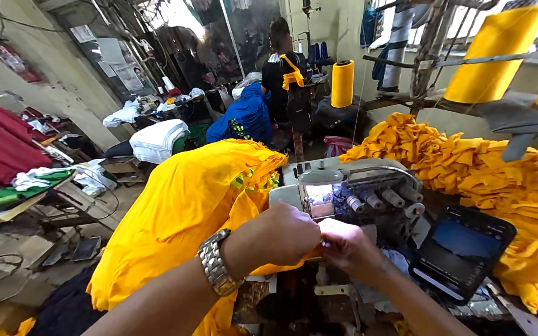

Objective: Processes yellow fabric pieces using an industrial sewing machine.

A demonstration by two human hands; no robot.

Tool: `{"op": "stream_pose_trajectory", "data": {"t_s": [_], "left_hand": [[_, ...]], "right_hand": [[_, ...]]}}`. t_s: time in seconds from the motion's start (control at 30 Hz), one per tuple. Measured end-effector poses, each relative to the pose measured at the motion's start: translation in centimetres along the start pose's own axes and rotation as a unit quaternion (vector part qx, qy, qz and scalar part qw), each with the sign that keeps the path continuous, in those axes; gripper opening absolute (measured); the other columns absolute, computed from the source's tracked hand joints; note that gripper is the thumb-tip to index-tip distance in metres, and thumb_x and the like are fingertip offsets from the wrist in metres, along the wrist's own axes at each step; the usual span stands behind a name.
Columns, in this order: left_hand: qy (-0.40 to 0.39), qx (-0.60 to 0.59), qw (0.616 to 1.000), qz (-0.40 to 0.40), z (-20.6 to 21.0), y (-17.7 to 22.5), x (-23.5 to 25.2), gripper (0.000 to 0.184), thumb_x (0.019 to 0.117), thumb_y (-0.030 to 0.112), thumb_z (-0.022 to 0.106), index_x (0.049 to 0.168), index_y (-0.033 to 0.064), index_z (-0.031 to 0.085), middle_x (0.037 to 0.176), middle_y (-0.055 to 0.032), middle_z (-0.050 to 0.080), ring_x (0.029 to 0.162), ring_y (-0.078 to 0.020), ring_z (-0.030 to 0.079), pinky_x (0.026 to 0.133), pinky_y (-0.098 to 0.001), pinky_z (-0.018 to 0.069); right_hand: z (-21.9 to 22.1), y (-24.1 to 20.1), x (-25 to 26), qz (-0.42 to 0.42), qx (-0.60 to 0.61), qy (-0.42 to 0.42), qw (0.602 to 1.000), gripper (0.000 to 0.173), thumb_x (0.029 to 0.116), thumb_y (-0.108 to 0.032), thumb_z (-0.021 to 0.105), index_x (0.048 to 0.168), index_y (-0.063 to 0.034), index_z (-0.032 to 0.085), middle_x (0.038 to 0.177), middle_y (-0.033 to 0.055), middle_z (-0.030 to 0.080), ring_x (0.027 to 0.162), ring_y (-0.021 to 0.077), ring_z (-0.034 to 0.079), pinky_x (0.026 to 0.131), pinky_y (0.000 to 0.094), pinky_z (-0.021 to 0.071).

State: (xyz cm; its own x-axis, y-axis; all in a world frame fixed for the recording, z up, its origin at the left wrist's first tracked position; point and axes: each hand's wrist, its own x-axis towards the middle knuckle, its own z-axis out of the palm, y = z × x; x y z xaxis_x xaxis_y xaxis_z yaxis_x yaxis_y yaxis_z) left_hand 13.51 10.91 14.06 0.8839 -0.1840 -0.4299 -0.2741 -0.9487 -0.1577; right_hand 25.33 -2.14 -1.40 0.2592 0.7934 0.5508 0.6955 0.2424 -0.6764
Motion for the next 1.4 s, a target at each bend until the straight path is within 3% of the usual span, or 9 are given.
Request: {"op": "stream_pose_trajectory", "data": {"t_s": [0.1, 0.2, 0.43, 0.6, 0.77, 0.9, 1.17, 1.27, 1.4], "left_hand": [[0.0, -0.003, 1.0, 0.015, -0.4, 0.1, 0.2, 0.014, 0.0986, 0.021, 0.064, 0.098, 0.0102, 0.072, 0.085, -0.0061, 0.067, 0.08, -0.0255, 0.066, 0.065, -0.046, 0.0509], [0.028, -0.013, 0.999, 0.039, 1.0, -1.4, 1.3, 0.024, 0.0924, 0.032, 0.075, 0.095, 0.0087, 0.074, 0.081, -0.0072, 0.069, 0.078, -0.027, 0.068, 0.065, -0.05, 0.0523], [0.091, -0.06, 0.987, 0.115, 2.7, -4.3, 2.3, 0.024, 0.089, 0.034, 0.078, 0.09, 0.0098, 0.077, 0.078, -0.0049, 0.07, 0.076, -0.0225, 0.069, 0.066, -0.0471, 0.0541], [0.028, -0.022, 0.996, 0.083, 1.0, -3.2, 2.3, 0.025, 0.0867, 0.036, 0.08, 0.094, 0.0129, 0.076, 0.079, -0.0032, 0.069, 0.076, -0.0223, 0.068, 0.065, -0.047, 0.0523], [0.025, 0.045, 0.997, 0.056, 1.5, -1.9, 2.6, 0.017, 0.0868, 0.029, 0.078, 0.087, 0.0135, 0.073, 0.071, -0.0021, 0.063, 0.066, -0.0211, 0.063, 0.057, -0.0423, 0.0473], [-0.006, -0.011, 0.997, 0.072, 1.8, -1.8, 2.9, 0.016, 0.0917, 0.027, 0.073, 0.09, 0.0111, 0.072, 0.084, -0.0063, 0.068, 0.076, -0.0256, 0.066, 0.062, -0.0478, 0.0497], [0.179, -0.122, 0.968, 0.127, 6.1, -3.7, 2.3, 0.021, 0.0938, 0.03, 0.071, 0.094, 0.0082, 0.071, 0.084, -0.006, 0.069, 0.075, -0.0216, 0.069, 0.061, -0.0434, 0.0539], [0.2, -0.184, 0.959, 0.079, 8.3, -2.7, 2.1, 0.021, 0.0979, 0.027, 0.066, 0.096, 0.007, 0.071, 0.085, -0.0081, 0.068, 0.08, -0.0242, 0.069, 0.065, -0.0452, 0.0546], [0.127, -0.276, 0.944, -0.131, 9.4, -1.9, 2.6, 0.025, 0.1011, 0.027, 0.06, 0.107, 0.0055, 0.073, 0.105, -0.0141, 0.071, 0.1, -0.0322, 0.069, 0.084, -0.0574, 0.0545]], "right_hand": [[-0.8, -1.0, 0.5, 0.073, 0.084, -0.12, 0.987, 0.016, 0.0986, -0.013, 0.064, 0.104, -0.0006, 0.073, 0.093, 0.0064, 0.07, 0.075, 0.0069, 0.065, 0.072, 0.0239, 0.0572], [0.1, -0.6, -0.9, 0.088, 0.178, -0.179, 0.964, 0.026, 0.1058, -0.025, 0.057, 0.106, -0.0005, 0.067, 0.08, 0.0053, 0.067, 0.06, 0.0093, 0.064, 0.058, 0.0274, 0.0585], [3.0, 0.7, -4.6, 0.092, 0.222, -0.069, 0.968, 0.029, 0.1048, -0.031, 0.06, 0.101, -0.0037, 0.069, 0.088, 0.0038, 0.066, 0.063, 0.0076, 0.064, 0.058, 0.0256, 0.0596], [2.8, 1.1, -3.4, 0.101, 0.23, -0.064, 0.966, 0.029, 0.1052, -0.03, 0.059, 0.105, -0.0029, 0.07, 0.094, 0.004, 0.067, 0.064, 0.0062, 0.064, 0.058, 0.0241, 0.0589], [2.7, 1.4, -3.4, 0.092, 0.232, -0.064, 0.966, 0.029, 0.1057, -0.03, 0.058, 0.101, -0.0034, 0.069, 0.093, 0.0043, 0.066, 0.063, 0.0061, 0.062, 0.057, 0.0236, 0.0579], [2.5, 1.4, -3.4, 0.089, 0.23, -0.063, 0.967, 0.027, 0.1046, -0.028, 0.06, 0.1, -0.0028, 0.069, 0.091, 0.0045, 0.066, 0.063, 0.0057, 0.062, 0.057, 0.0229, 0.0575], [2.7, 1.5, -4.0, 0.079, 0.247, -0.033, 0.965, 0.026, 0.1035, -0.026, 0.062, 0.098, -0.003, 0.07, 0.095, 0.005, 0.067, 0.066, 0.0049, 0.064, 0.058, 0.0213, 0.0578], [3.3, 1.3, -4.8, 0.079, 0.226, 0.017, 0.971, 0.022, 0.1027, -0.025, 0.063, 0.106, -0.005, 0.072, 0.103, 0.0048, 0.069, 0.071, 0.0053, 0.066, 0.06, 0.0223, 0.0592], [2.5, -0.4, -6.5, 0.116, 0.221, 0.034, 0.968, 0.022, 0.1014, -0.015, 0.063, 0.116, -0.0034, 0.073, 0.132, 0.0101, 0.067, 0.077, 0.0085, 0.071, 0.064, 0.0266, 0.0627]]}}
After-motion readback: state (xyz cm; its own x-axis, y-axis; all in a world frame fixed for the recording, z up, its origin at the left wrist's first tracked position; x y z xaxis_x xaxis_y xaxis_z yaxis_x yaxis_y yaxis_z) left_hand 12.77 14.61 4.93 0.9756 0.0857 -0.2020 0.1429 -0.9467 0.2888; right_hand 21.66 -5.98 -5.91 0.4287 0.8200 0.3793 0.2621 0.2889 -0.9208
